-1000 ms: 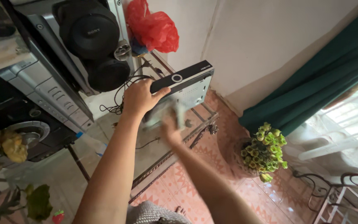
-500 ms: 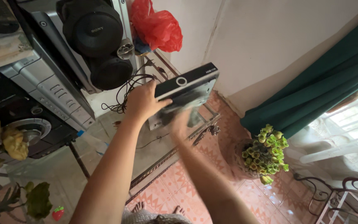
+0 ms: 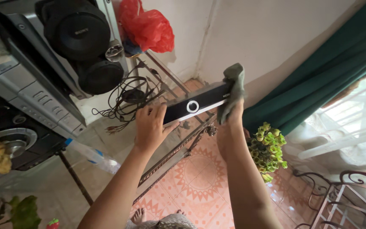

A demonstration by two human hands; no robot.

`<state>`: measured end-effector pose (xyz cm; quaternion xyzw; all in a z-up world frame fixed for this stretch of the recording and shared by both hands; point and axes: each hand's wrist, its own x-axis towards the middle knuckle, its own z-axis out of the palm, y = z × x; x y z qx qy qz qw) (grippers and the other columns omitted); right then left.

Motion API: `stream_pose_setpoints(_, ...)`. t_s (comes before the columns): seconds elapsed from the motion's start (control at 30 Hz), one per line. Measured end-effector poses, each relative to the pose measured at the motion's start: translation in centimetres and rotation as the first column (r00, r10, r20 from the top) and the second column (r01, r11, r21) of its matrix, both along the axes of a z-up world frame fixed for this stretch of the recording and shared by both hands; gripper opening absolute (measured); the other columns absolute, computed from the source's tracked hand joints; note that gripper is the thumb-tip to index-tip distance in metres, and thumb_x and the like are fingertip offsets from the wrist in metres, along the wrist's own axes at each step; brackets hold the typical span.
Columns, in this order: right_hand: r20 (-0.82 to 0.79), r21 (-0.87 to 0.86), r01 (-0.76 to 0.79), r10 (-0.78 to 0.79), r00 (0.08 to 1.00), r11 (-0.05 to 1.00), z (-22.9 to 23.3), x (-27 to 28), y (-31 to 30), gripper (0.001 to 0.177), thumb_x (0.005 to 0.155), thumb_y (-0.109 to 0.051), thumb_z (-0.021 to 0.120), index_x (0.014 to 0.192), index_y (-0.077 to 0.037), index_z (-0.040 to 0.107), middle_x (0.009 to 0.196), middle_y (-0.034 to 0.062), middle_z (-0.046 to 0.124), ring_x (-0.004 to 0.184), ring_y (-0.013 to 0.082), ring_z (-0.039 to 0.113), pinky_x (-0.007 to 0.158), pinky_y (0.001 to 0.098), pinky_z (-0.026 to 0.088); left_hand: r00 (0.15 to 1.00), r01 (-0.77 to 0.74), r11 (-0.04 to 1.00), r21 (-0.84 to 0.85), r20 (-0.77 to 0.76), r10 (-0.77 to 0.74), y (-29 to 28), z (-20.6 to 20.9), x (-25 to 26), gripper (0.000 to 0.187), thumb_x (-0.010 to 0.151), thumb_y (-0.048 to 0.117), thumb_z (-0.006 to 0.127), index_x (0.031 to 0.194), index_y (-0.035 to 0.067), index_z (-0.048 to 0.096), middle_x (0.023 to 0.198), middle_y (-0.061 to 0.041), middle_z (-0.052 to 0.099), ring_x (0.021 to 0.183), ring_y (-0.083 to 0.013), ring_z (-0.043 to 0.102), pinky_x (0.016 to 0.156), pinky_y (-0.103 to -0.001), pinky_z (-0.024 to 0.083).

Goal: The person moves a book and a small unit on a glass-topped table, then uses a cloth and a spray cleaner to thoroughly wipe the top, front, and cables of a black electronic receiver.

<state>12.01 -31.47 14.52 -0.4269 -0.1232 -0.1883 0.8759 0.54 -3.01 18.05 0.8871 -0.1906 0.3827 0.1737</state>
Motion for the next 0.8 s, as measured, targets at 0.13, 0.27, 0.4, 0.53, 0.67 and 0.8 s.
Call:
stream_pose_setpoints(0.13, -0.128, -0.225, 0.216, -0.249, 0.960, 0.950, 3.3, -4.3, 0.2, 0.038, 0.092, -0.015, 0.067, 0.125, 0.002, 0.063, 0.110, 0.0139, 0.068, 0.096, 0.0268, 0.067, 0.083, 0.0381, 0.057, 1.000, -0.022, 1.000, 0.000, 0.009, 0.022, -0.5, -1.6, -0.4, 0.065, 0.072, 0.047, 0.083, 0.114, 0.004, 0.059, 0.107, -0.013, 0.069, 0.101, -0.0337, 0.064, 0.092, -0.057, 0.040)
stream_pose_setpoints(0.27, 0.134, -0.614, 0.409, -0.421, 0.897, 0.675, 6.3, -8.8, 5.1, 0.041, 0.087, -0.012, 0.068, 0.127, -0.004, 0.063, 0.127, 0.0095, 0.065, 0.116, 0.0272, 0.064, 0.096, 0.0403, 0.057, 0.986, -0.015, 0.992, -0.122, -0.165, -0.006, -0.1, -3.7, -0.3, 0.060, 0.078, 0.039, 0.086, 0.116, 0.002, 0.058, 0.099, -0.014, 0.067, 0.087, -0.0328, 0.063, 0.093, -0.057, 0.041)
stream_pose_setpoints(0.4, 0.547, -0.673, 0.617, -0.287, 0.787, 0.408, 8.3, -11.1, 10.7, 0.037, 0.084, -0.016, 0.073, 0.120, -0.006, 0.070, 0.137, 0.0150, 0.060, 0.132, 0.0343, 0.055, 0.112, 0.0522, 0.050, 0.971, -0.004, 0.965, -0.261, -0.232, -0.059, 0.8, -4.5, -1.6, 0.064, 0.071, 0.024, 0.085, 0.123, -0.001, 0.058, 0.101, -0.014, 0.067, 0.086, -0.0328, 0.064, 0.085, -0.049, 0.046)
stream_pose_setpoints(0.53, 0.625, -0.742, 0.636, -0.126, 0.771, 0.210, 9.5, -13.2, 13.6, 0.045, 0.079, -0.024, 0.078, 0.120, -0.004, 0.071, 0.133, 0.0182, 0.060, 0.129, 0.0401, 0.052, 0.113, 0.0555, 0.042, 0.985, 0.118, 0.889, -0.442, -0.063, -0.163, 0.1, -2.0, -2.2, 0.055, 0.077, 0.022, 0.088, 0.119, 0.003, 0.059, 0.105, -0.014, 0.065, 0.093, -0.0323, 0.066, 0.087, -0.044, 0.052)
stream_pose_setpoints(0.67, 0.683, -0.714, 0.685, -0.070, 0.727, 0.144, 9.2, -12.9, 14.2, 0.044, 0.079, -0.020, 0.076, 0.119, -0.005, 0.073, 0.131, 0.0166, 0.063, 0.128, 0.0383, 0.057, 0.119, 0.0629, 0.035, 0.913, 0.238, 0.619, -0.749, -0.044, -0.405, -0.3, 1.0, -2.8, 0.052, 0.082, 0.019, 0.083, 0.125, 0.001, 0.062, 0.118, -0.017, 0.069, 0.104, -0.0321, 0.073, 0.089, -0.040, 0.059)
stream_pose_setpoints(0.8, 0.545, -0.806, 0.543, -0.064, 0.836, 0.234, 10.3, -7.6, 10.1, 0.047, 0.093, -0.015, 0.069, 0.136, 0.000, 0.061, 0.137, 0.0262, 0.061, 0.123, 0.0412, 0.061, 0.101, 0.0510, 0.054, 0.956, 0.246, 0.747, -0.617, 0.027, -0.293, 0.6, 2.1, -2.5, 0.053, 0.086, 0.020, 0.081, 0.129, -0.001, 0.059, 0.121, -0.020, 0.066, 0.107, -0.0317, 0.070, 0.091, -0.039, 0.059)
